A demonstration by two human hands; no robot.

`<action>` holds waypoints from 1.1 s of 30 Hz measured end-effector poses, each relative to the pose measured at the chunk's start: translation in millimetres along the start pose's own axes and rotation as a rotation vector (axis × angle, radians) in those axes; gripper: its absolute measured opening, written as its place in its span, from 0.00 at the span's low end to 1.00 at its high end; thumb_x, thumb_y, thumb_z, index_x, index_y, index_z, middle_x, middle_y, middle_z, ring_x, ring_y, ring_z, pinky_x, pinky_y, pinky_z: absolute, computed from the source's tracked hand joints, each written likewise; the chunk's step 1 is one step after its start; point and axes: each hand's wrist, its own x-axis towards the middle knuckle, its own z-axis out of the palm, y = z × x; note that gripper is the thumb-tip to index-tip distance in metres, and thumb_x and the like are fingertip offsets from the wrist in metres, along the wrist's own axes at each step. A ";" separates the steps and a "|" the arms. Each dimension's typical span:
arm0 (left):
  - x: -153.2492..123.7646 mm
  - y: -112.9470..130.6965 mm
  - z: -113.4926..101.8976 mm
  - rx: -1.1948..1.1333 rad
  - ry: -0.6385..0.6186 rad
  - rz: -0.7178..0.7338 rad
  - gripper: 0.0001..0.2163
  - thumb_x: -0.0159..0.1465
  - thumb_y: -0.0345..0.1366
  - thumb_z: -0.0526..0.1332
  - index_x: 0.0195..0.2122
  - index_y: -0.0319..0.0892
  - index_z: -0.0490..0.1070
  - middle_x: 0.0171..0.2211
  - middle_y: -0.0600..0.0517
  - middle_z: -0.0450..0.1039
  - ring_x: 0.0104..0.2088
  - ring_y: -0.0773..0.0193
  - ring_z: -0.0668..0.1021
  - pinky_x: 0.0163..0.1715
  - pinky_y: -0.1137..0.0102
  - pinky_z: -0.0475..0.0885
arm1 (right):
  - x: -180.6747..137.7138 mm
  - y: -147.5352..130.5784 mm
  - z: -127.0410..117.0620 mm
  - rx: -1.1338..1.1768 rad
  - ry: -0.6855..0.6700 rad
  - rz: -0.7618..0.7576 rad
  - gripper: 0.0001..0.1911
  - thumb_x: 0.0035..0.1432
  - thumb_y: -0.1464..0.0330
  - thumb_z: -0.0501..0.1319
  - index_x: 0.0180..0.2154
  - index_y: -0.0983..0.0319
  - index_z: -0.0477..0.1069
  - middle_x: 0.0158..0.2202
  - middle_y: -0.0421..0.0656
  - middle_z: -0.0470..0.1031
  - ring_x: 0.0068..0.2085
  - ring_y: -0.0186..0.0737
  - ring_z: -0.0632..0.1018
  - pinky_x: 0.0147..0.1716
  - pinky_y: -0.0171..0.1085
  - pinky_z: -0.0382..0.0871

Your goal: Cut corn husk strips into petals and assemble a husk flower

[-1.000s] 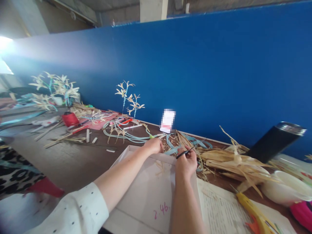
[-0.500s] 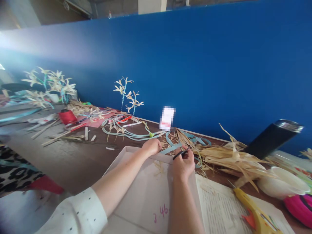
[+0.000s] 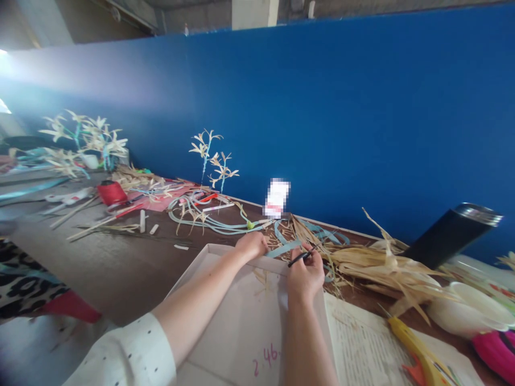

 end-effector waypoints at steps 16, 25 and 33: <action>-2.2 -16.7 -11.4 0.074 0.198 0.117 0.10 0.57 0.40 0.57 0.35 0.45 0.77 0.37 0.46 0.75 0.38 0.58 0.76 0.38 0.70 0.68 | -1.0 -6.4 2.5 0.104 -0.001 0.059 0.20 0.42 0.62 0.66 0.40 0.61 0.72 0.23 0.40 0.74 0.27 0.38 0.75 0.22 0.31 0.66; -0.2 -27.7 -36.8 0.227 0.219 -0.084 0.12 0.54 0.26 0.57 0.37 0.40 0.76 0.43 0.39 0.72 0.45 0.51 0.73 0.42 0.65 0.68 | -3.4 -11.2 2.4 0.086 -0.006 0.090 0.22 0.42 0.63 0.67 0.41 0.62 0.73 0.23 0.40 0.74 0.25 0.36 0.74 0.22 0.31 0.66; -6.8 -25.7 -44.9 0.143 0.087 -0.113 0.09 0.47 0.26 0.63 0.31 0.39 0.76 0.35 0.39 0.76 0.39 0.51 0.77 0.38 0.65 0.70 | -0.8 -0.3 0.1 0.029 -0.023 0.029 0.24 0.43 0.59 0.66 0.43 0.63 0.73 0.25 0.42 0.75 0.24 0.35 0.73 0.20 0.31 0.65</action>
